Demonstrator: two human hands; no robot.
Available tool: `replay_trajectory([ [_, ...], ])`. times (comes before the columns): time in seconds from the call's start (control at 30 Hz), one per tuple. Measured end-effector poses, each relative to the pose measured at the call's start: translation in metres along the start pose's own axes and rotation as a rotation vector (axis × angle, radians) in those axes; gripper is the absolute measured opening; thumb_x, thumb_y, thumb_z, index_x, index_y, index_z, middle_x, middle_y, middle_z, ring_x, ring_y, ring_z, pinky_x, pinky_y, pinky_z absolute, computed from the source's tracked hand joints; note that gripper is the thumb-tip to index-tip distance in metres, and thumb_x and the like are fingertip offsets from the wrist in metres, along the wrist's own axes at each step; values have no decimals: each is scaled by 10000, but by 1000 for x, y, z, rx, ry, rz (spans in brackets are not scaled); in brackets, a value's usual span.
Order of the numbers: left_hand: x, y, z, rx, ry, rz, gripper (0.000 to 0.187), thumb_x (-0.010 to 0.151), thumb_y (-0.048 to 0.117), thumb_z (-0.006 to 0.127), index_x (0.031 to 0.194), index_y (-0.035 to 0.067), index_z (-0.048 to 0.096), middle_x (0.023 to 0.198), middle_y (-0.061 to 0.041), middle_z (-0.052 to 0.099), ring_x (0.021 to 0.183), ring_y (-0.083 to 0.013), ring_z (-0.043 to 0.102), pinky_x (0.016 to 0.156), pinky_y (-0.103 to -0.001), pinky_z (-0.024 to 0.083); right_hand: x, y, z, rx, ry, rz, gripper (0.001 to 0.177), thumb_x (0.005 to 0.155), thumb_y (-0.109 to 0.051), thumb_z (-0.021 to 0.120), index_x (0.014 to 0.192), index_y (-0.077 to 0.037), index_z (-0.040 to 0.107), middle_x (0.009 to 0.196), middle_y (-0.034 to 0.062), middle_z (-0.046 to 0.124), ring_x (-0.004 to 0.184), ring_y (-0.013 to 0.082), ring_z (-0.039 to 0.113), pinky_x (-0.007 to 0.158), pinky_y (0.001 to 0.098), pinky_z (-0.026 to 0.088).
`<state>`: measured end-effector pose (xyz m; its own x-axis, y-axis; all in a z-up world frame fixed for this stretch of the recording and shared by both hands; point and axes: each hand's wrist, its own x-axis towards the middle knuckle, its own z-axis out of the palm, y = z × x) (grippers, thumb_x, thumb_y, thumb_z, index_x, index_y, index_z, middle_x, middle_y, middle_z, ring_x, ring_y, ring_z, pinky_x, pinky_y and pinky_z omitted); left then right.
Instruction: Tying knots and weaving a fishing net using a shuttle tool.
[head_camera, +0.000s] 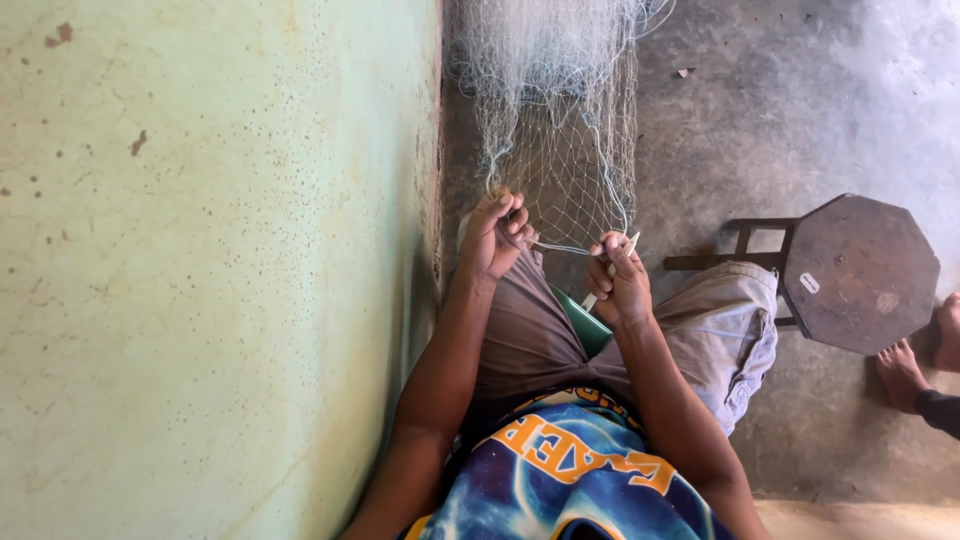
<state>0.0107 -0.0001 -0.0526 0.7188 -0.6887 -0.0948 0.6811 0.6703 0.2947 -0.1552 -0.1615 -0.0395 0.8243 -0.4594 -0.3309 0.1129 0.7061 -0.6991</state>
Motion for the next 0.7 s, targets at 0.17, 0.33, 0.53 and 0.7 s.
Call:
replay_trajectory([
  [0.17,-4,3,6,62,22,3,157,1069,136,632,1224,114,633,744,58,475,588,-51,455,571,-229,458,3,-4,5,-37,47,-9,125,1098,-207,607,1132,-88,618,913,117,724,421,46,342,368,160,288],
  [0.33,-1,6,24,133,28,145,194,1100,152,606,1273,94,671,720,54,460,480,-17,374,469,-175,396,17,-5,14,-59,55,-5,120,1095,-193,614,1126,-78,625,916,124,725,425,52,343,365,165,283],
  [0.53,-22,27,91,178,-27,359,209,1124,151,566,1300,49,620,599,-19,471,393,-40,292,429,-156,354,22,-10,34,-363,122,-32,182,1094,-213,641,1135,-36,656,961,149,726,434,89,399,377,211,293],
  [0.7,-8,20,26,221,-103,409,140,1166,199,484,1235,134,588,1561,-249,526,415,-14,371,409,-152,388,2,-44,82,-1005,29,-184,321,1057,-191,495,1131,15,730,773,121,625,630,205,631,595,325,517],
])
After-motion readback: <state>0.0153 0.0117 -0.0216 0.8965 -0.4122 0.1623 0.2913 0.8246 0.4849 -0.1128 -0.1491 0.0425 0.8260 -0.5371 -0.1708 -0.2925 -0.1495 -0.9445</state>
